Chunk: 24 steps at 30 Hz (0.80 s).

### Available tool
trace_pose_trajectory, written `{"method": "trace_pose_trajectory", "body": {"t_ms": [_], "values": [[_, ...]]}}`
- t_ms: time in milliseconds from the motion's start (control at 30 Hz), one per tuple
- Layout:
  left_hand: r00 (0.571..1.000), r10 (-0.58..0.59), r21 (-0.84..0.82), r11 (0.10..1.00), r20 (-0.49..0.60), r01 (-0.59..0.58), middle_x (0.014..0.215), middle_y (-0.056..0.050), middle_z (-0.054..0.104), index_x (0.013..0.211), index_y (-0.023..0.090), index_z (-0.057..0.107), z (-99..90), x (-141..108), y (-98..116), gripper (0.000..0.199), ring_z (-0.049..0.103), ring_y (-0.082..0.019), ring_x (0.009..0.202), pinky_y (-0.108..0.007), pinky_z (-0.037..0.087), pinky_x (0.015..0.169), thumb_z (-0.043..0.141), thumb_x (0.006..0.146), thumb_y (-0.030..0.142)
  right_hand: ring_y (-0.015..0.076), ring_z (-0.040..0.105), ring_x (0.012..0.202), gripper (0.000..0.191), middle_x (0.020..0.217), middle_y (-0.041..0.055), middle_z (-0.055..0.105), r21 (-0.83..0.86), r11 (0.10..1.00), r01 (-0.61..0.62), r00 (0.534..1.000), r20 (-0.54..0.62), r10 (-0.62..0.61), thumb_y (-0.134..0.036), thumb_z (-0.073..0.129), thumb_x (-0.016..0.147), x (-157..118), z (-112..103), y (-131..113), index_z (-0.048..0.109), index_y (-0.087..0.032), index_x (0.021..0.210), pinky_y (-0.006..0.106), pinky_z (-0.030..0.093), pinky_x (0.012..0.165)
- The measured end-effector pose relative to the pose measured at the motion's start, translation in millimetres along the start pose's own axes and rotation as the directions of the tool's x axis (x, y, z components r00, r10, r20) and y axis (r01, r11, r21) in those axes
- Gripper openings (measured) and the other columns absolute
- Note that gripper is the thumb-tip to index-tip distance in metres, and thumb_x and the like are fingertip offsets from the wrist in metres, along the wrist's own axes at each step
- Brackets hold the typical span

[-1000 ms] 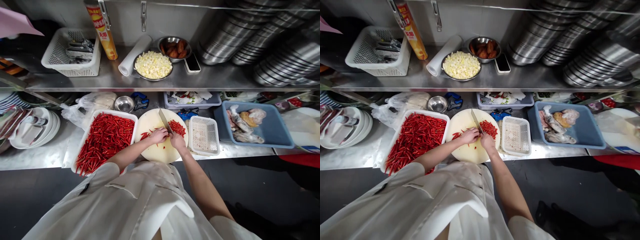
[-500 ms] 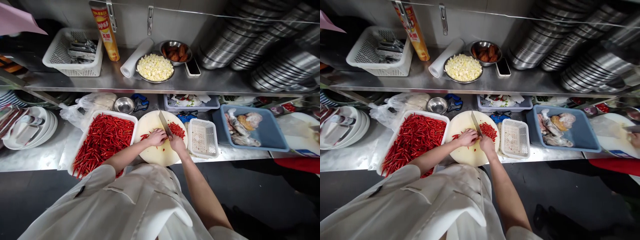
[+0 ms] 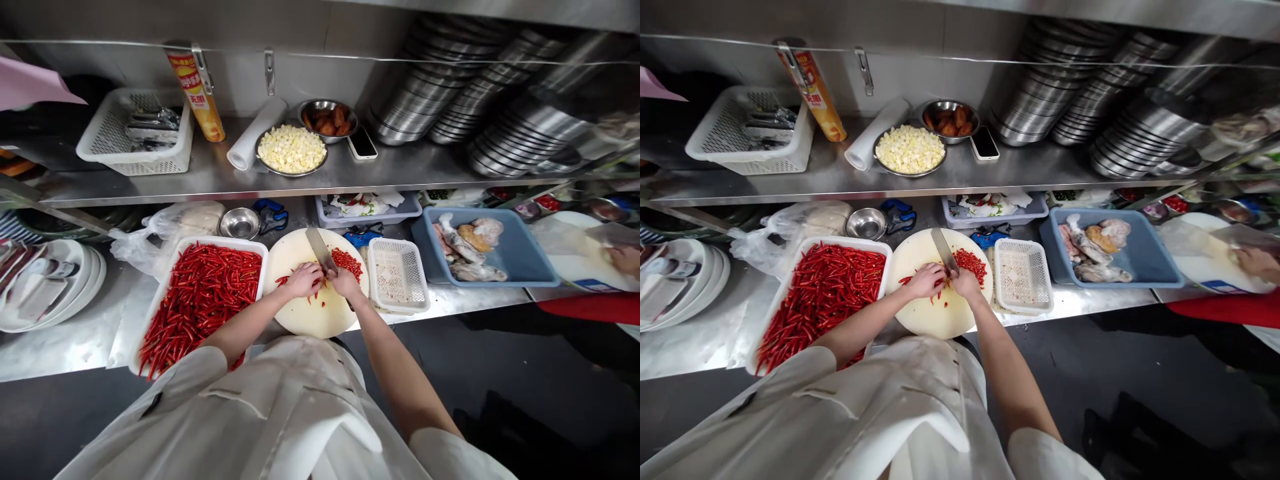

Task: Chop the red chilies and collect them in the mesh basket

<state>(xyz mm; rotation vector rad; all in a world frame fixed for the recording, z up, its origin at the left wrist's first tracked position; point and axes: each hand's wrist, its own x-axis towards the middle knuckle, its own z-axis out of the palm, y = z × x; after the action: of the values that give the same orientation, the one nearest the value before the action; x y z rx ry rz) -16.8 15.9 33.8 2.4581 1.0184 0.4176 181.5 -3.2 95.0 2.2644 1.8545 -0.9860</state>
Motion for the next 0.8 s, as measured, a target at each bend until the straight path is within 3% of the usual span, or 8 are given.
{"method": "trace_pose_trajectory", "body": {"t_ms": [67,167,267,400,500,600,700,800], "values": [[0.987,-0.125,0.001,0.992,-0.102,0.126,0.127,-0.011,0.067,0.123,0.026,0.071,-0.2,-2,1,0.027,0.060,-0.030,0.126,-0.049,0.049,0.114,0.062,0.100,0.035,0.0255,0.074,0.117,0.040,0.123,0.0153,0.079,0.050,0.998,0.043,0.999,0.019,-0.044,-0.037,0.046,0.113,-1,-5,13,0.077,-0.014,0.126,0.027,0.050,0.095],[0.929,-0.274,0.025,0.957,-0.247,0.289,0.143,-0.017,0.062,0.145,0.019,0.059,13.3,-7,13,0.052,0.054,-0.034,0.140,-0.052,0.044,0.122,0.062,0.101,0.046,0.0263,0.073,0.119,0.038,0.125,0.0143,0.079,0.072,0.996,0.046,0.999,-0.004,-0.046,-0.036,0.049,0.112,-9,-8,37,0.077,-0.017,0.128,0.028,0.050,0.096],[0.942,-0.237,0.099,0.959,-0.236,0.266,0.164,-0.023,0.048,0.162,0.011,0.040,39.2,-8,33,0.079,0.038,-0.040,0.157,-0.058,0.031,0.130,0.063,0.099,0.053,0.0265,0.073,0.119,0.038,0.124,0.0148,0.079,0.041,0.999,0.002,1.000,-0.008,-0.002,-0.038,0.049,0.112,-17,-8,58,0.077,-0.017,0.126,0.028,0.050,0.095],[0.960,-0.205,0.143,0.962,-0.190,0.234,0.169,-0.021,0.044,0.167,0.012,0.035,58.2,1,47,0.073,0.037,-0.039,0.159,-0.056,0.030,0.130,0.055,0.104,0.043,0.0262,0.072,0.120,0.039,0.126,0.0153,0.079,-0.013,1.000,0.000,1.000,0.011,0.000,-0.042,0.048,0.113,-24,-9,70,0.076,-0.017,0.125,0.028,0.049,0.097],[0.977,-0.161,0.143,0.973,-0.137,0.181,0.159,-0.017,0.056,0.161,0.018,0.046,48.6,4,39,0.061,0.049,-0.035,0.149,-0.051,0.038,0.125,0.055,0.106,0.044,0.0268,0.073,0.120,0.041,0.125,0.0165,0.078,-0.042,0.999,-0.002,1.000,0.004,0.002,-0.042,0.043,0.114,-30,-7,69,0.073,-0.017,0.127,0.029,0.049,0.097],[0.981,-0.161,0.163,0.971,-0.104,0.177,0.142,-0.015,0.067,0.147,0.021,0.058,32.6,0,25,0.057,0.058,-0.034,0.134,-0.048,0.046,0.115,0.062,0.103,0.057,0.0277,0.074,0.117,0.042,0.122,0.0175,0.079,-0.066,0.997,-0.032,0.999,-0.016,0.031,-0.042,0.039,0.115,-37,-2,63,0.071,-0.017,0.129,0.031,0.050,0.096],[0.973,-0.204,0.188,0.957,-0.111,0.222,0.128,-0.016,0.069,0.133,0.021,0.064,22.1,-7,15,0.058,0.061,-0.035,0.123,-0.048,0.049,0.108,0.068,0.097,0.066,0.0288,0.075,0.113,0.043,0.120,0.0184,0.079,-0.068,0.997,-0.047,0.999,-0.022,0.045,-0.042,0.038,0.115,-41,-1,59,0.071,-0.017,0.127,0.033,0.051,0.093],[0.964,-0.228,0.202,0.946,-0.138,0.252,0.127,-0.016,0.067,0.131,0.020,0.064,16.7,-9,12,0.056,0.060,-0.036,0.122,-0.050,0.049,0.108,0.069,0.098,0.064,0.0289,0.075,0.114,0.042,0.120,0.0187,0.079,-0.058,0.998,-0.038,0.999,-0.007,0.038,-0.042,0.040,0.115,-40,-2,58,0.070,-0.016,0.129,0.033,0.050,0.093]]}}
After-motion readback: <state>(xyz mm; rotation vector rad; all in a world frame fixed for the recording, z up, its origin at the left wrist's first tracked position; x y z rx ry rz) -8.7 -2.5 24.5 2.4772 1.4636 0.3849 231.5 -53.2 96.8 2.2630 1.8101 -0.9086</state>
